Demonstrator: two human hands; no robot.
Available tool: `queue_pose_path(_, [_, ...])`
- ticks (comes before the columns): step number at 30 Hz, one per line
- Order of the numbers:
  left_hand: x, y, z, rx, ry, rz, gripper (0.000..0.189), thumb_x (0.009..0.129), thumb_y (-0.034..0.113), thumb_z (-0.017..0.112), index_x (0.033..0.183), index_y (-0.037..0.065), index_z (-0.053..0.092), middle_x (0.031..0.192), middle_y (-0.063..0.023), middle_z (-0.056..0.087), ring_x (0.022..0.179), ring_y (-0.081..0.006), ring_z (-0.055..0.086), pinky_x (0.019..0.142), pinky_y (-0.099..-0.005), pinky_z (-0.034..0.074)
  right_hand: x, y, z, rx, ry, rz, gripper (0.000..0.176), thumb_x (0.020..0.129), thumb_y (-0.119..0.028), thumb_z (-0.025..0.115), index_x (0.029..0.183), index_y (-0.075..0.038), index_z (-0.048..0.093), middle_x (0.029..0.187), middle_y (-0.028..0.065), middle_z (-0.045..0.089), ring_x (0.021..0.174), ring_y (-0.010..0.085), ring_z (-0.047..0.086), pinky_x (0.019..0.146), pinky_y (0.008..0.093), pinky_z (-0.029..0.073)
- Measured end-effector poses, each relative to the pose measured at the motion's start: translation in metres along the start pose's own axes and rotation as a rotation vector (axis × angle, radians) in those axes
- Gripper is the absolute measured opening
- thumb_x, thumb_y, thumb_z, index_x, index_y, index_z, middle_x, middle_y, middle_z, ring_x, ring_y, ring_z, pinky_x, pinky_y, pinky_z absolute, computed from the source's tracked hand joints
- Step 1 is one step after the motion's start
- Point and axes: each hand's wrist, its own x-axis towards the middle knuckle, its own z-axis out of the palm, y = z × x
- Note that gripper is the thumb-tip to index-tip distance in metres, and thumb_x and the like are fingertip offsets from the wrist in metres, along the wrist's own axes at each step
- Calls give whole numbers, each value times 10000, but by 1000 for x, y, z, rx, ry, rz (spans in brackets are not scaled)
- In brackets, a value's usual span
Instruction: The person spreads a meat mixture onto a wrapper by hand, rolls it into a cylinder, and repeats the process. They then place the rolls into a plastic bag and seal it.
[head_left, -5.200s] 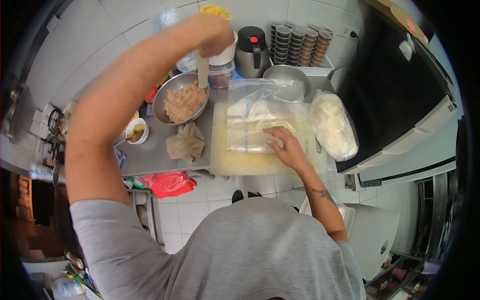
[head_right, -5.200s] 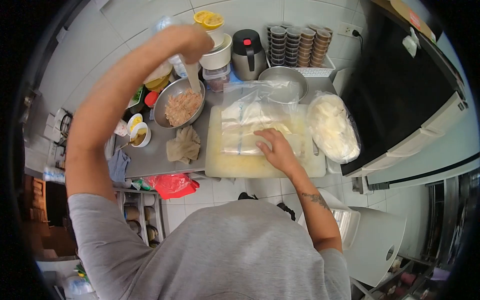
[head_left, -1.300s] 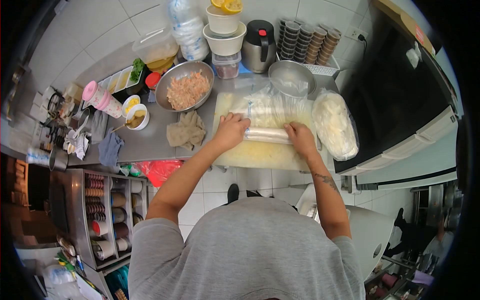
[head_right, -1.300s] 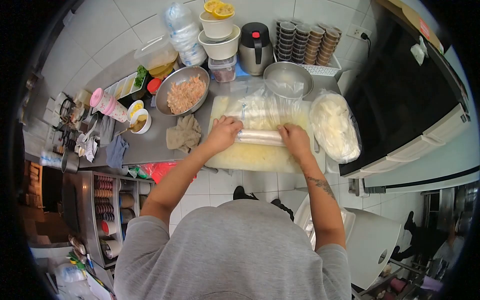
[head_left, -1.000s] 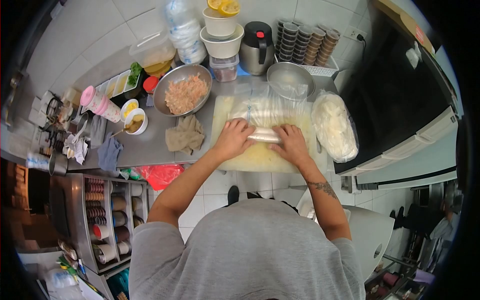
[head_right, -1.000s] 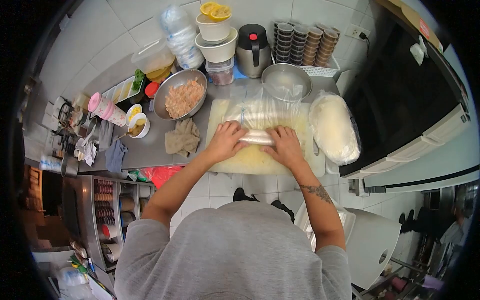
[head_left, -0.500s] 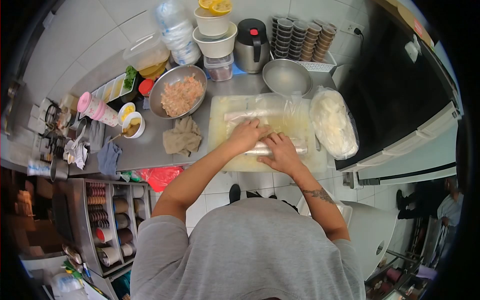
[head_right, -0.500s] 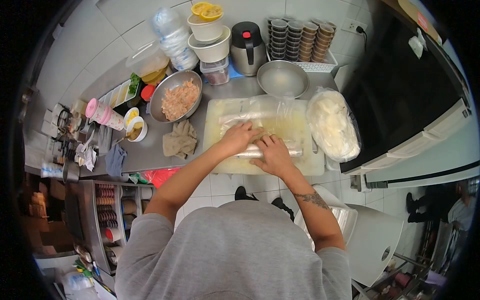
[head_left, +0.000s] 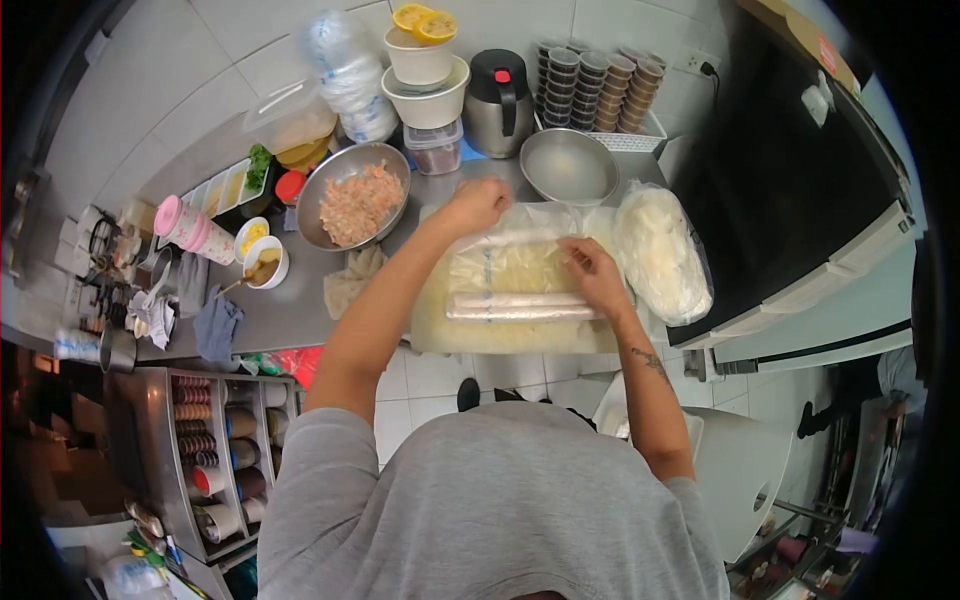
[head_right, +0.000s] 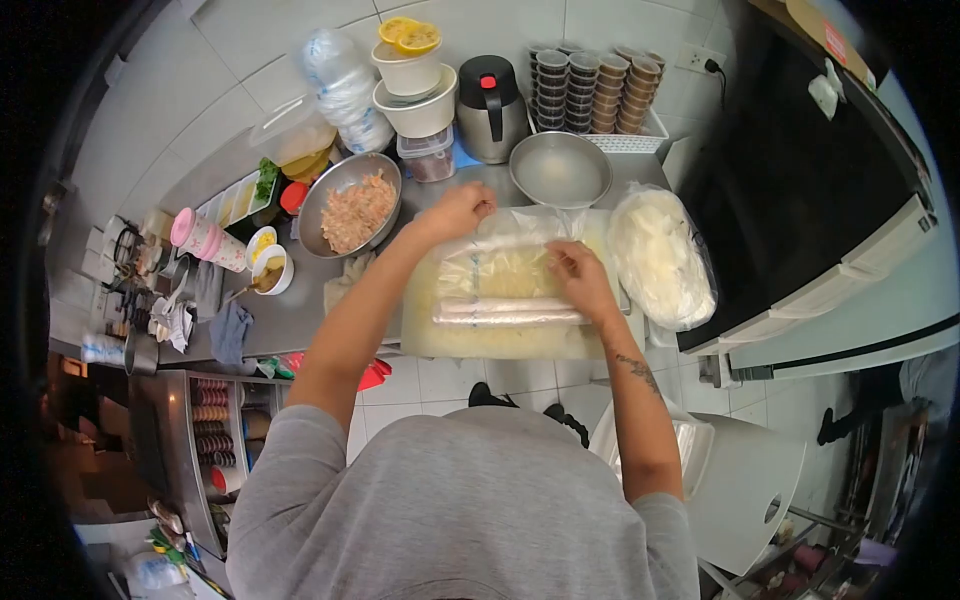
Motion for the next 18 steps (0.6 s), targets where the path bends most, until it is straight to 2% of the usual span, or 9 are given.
queue_pose_path(1, [-3,10,-15,-49,13,72,221,878,185,577,1063,84,642,950,-128,622,892,-319,607,759,-367,495,2,0,-2,36,-7,0,345,834,-101,665,1172,-44,625,1135,138,594,1007,300,580,896,355,472])
queue_pose_path(3, [-16,45,-49,-503,-217,-114,212,874,170,578,1052,79,648,914,-118,622,846,-309,606,739,-359,499,3,1,-4,106,-26,5,343,834,-73,655,1175,-47,625,1149,138,593,1026,298,572,906,354,465])
queue_pose_path(4, [-22,57,-59,-733,-328,-208,208,872,163,579,1047,77,651,897,-112,622,823,-304,605,730,-355,501,3,2,-3,21,-23,-48,345,834,-69,649,1177,-48,625,1150,140,592,1030,300,567,913,357,461])
queue_pose_path(7, [-11,14,-30,-499,-103,-409,234,851,113,571,1067,56,640,929,-112,619,893,-298,612,766,-378,496,2,1,3,-229,42,-201,337,832,-57,633,1169,-50,628,1135,145,591,1037,310,553,922,372,454])
queue_pose_path(10, [-19,-5,16,130,-131,29,307,817,58,566,1120,39,615,993,-139,612,980,-310,602,807,-419,487,-5,-9,14,-442,179,-289,298,828,-44,619,1125,-51,638,1078,151,592,1015,329,545,899,397,454])
queue_pose_path(12, [-35,4,32,231,-24,91,336,792,47,581,1128,27,596,1031,-159,604,1024,-333,584,828,-446,477,-9,-16,19,-521,232,-295,266,823,-39,615,1087,-51,645,1030,152,590,981,345,549,871,414,458])
queue_pose_path(13, [-41,9,35,281,28,121,353,780,41,589,1132,21,587,1050,-169,599,1046,-345,575,839,-459,472,-11,-16,21,-503,184,-312,251,822,-44,621,1071,-53,646,1010,148,590,963,343,553,853,415,462])
queue_pose_path(16, [-36,12,32,171,-93,-21,334,806,99,607,1135,41,593,1158,-188,573,1090,-375,565,887,-478,480,-11,-19,30,-413,22,-318,233,817,-56,636,1049,-56,649,967,132,592,911,329,572,803,407,476])
queue_pose_path(18, [-34,24,26,201,-175,-52,392,775,72,619,1160,27,565,1121,-192,594,1070,-370,577,888,-462,476,-7,-22,39,-306,-109,-260,254,814,-60,644,1067,-57,649,964,121,600,879,310,592,776,390,491])
